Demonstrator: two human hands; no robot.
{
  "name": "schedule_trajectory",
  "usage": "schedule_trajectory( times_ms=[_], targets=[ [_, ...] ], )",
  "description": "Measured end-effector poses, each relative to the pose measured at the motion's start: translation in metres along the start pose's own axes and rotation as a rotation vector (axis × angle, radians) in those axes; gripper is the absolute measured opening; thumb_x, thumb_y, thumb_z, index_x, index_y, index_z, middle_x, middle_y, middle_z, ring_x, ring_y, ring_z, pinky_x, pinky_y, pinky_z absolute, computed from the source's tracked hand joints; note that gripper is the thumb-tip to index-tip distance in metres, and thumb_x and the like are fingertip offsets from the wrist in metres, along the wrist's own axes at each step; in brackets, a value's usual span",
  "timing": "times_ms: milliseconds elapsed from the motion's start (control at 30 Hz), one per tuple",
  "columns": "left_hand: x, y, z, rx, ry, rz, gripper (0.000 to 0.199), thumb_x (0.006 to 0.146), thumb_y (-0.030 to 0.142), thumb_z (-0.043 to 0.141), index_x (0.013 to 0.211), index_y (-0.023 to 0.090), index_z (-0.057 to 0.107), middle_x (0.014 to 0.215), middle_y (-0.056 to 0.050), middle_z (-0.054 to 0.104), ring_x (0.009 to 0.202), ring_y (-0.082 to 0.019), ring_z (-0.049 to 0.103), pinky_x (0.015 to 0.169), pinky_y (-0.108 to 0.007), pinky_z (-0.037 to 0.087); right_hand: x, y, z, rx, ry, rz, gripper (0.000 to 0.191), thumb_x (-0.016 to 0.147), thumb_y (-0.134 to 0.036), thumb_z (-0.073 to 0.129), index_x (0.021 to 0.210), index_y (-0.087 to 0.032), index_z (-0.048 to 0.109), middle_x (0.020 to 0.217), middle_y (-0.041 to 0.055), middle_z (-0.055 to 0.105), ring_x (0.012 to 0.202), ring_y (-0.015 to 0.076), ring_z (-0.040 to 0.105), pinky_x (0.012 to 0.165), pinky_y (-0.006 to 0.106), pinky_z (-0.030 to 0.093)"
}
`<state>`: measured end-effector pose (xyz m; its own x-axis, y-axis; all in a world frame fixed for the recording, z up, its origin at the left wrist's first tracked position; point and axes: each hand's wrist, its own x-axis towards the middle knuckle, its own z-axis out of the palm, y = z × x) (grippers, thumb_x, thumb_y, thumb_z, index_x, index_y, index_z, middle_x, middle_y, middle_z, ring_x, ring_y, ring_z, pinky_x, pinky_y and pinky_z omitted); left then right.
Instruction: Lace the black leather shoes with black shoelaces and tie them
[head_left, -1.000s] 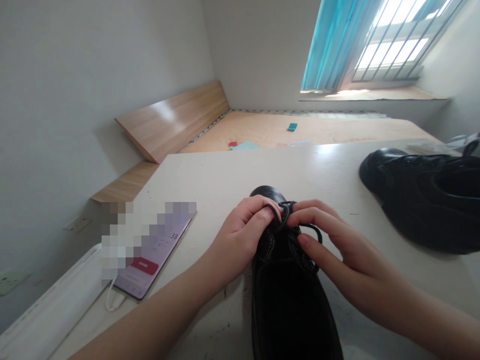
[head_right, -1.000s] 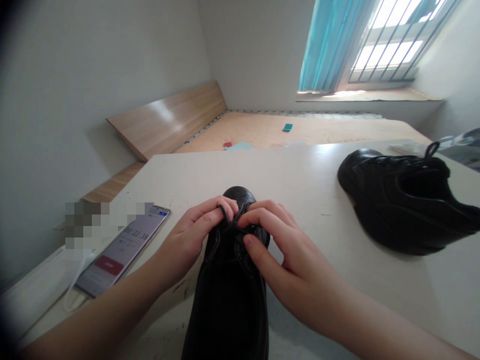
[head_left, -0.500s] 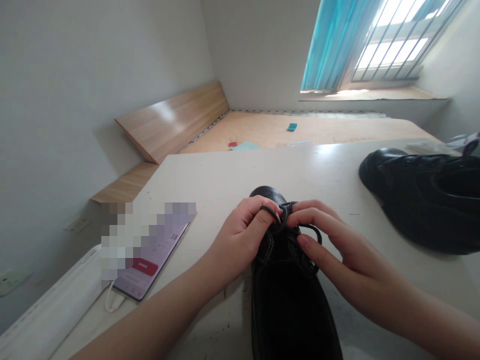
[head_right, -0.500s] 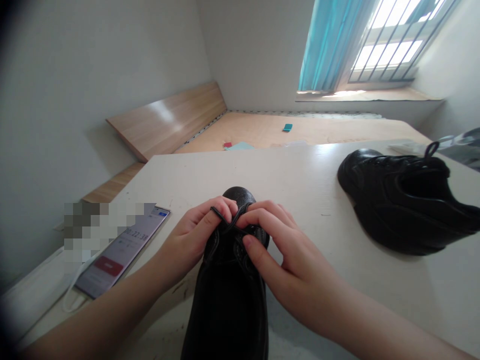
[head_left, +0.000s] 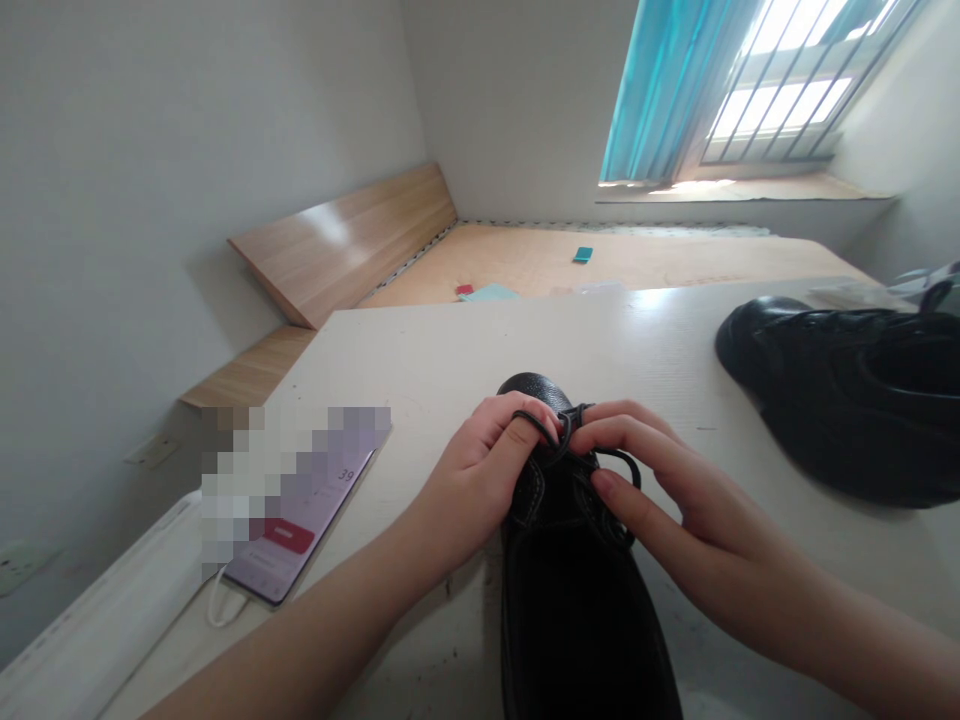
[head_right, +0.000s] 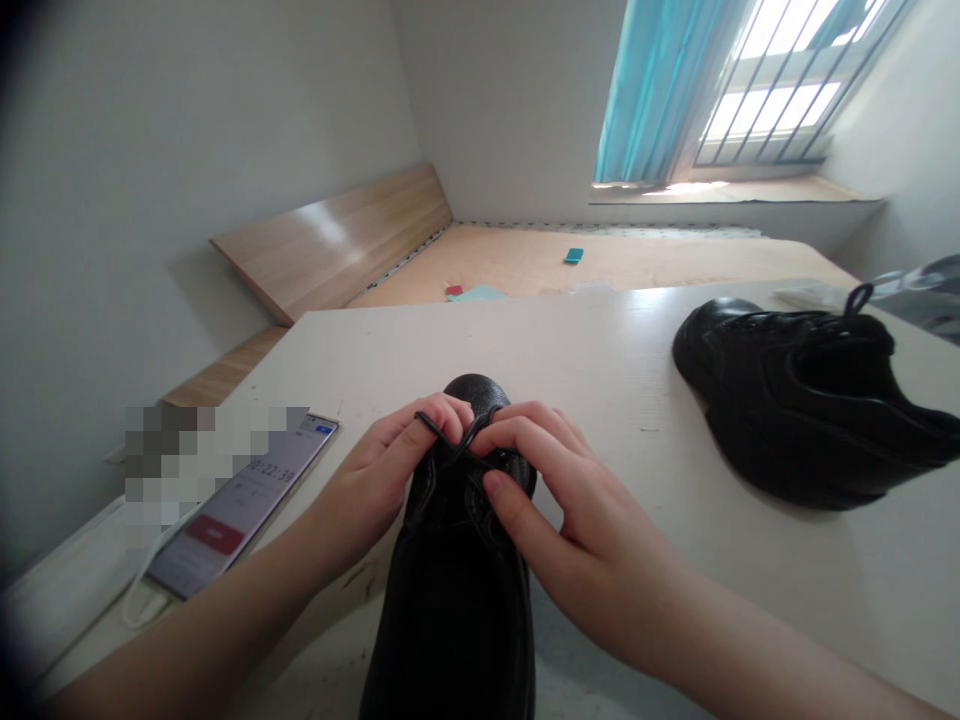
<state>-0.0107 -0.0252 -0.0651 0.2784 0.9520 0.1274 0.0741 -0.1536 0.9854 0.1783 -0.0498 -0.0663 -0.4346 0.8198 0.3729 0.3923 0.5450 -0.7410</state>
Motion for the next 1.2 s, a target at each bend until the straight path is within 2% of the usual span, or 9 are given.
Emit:
schedule_trajectory(
  times_ms=[333,700,1033,1200],
  targets=[
    [-0.0002,0.0044,0.0003,0.033,0.004,0.001,0.026,0.097,0.029,0.041,0.075,0.020,0.053,0.096,-0.003,0.060,0.102,-0.019,0.055,0.098,-0.030,0.038,0.0012,0.0004,-0.0002,-0.014,0.001,-0.007,0.019,0.102,-0.019,0.045,0.113,-0.032,0.053,0.113,-0.0021,0.055,0.109,0.0117,0.052,0.095,0.025,0.042],
    [0.0006,0.0019,0.0003,0.055,-0.007,0.006,0.023,0.094,0.027,0.044,0.074,0.021,0.054,0.095,-0.002,0.061,0.105,-0.021,0.055,0.100,-0.033,0.037,0.0004,0.0009,0.0002,-0.022,-0.011,-0.009,0.017,0.103,-0.020,0.045,0.111,-0.031,0.053,0.113,-0.0018,0.055,0.108,0.0116,0.052,0.093,0.024,0.043],
    [-0.0004,0.0041,0.0004,0.061,-0.015,0.015,0.023,0.094,0.028,0.043,0.074,0.021,0.052,0.094,-0.003,0.060,0.105,-0.021,0.054,0.100,-0.032,0.037,0.0017,0.0000,-0.0001,-0.037,-0.004,-0.018,0.018,0.102,-0.018,0.044,0.111,-0.032,0.053,0.112,-0.0015,0.056,0.108,0.0124,0.053,0.094,0.026,0.043],
    [-0.0002,0.0049,0.0010,0.066,-0.012,0.008,0.023,0.094,0.028,0.044,0.074,0.021,0.052,0.095,-0.003,0.061,0.105,-0.021,0.054,0.100,-0.032,0.037,0.0007,-0.0010,-0.0010,-0.043,0.004,-0.014,0.017,0.102,-0.019,0.046,0.110,-0.031,0.055,0.112,0.0009,0.057,0.107,0.0158,0.055,0.093,0.030,0.046]
  ],
)
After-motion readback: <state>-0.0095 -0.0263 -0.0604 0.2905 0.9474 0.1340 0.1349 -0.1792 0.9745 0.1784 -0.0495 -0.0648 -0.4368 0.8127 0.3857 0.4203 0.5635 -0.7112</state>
